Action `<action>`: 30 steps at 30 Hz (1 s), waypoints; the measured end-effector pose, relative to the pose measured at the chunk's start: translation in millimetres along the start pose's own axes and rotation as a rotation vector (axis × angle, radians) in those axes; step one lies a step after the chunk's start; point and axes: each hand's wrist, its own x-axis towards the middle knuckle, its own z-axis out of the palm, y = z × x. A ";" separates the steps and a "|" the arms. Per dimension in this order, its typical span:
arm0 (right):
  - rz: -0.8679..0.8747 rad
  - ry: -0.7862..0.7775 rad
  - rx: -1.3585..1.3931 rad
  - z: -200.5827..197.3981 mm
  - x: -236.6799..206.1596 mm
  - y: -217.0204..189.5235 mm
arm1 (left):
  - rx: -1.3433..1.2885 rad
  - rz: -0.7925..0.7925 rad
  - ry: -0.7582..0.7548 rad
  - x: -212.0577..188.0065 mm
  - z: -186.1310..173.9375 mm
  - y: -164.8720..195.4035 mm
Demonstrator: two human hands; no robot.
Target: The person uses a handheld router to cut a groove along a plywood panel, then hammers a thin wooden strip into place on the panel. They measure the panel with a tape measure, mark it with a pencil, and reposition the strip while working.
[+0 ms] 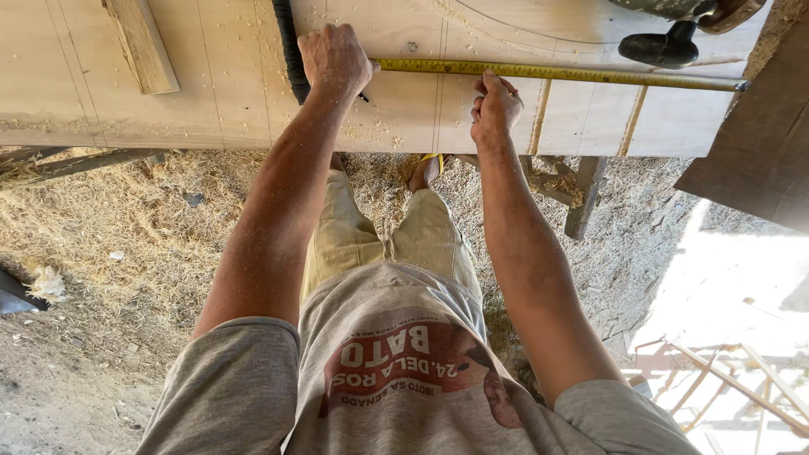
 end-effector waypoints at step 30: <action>-0.389 0.049 -0.446 13.0 15.5 -3.9 | -0.002 -0.092 -0.090 37.5 0.1 1.0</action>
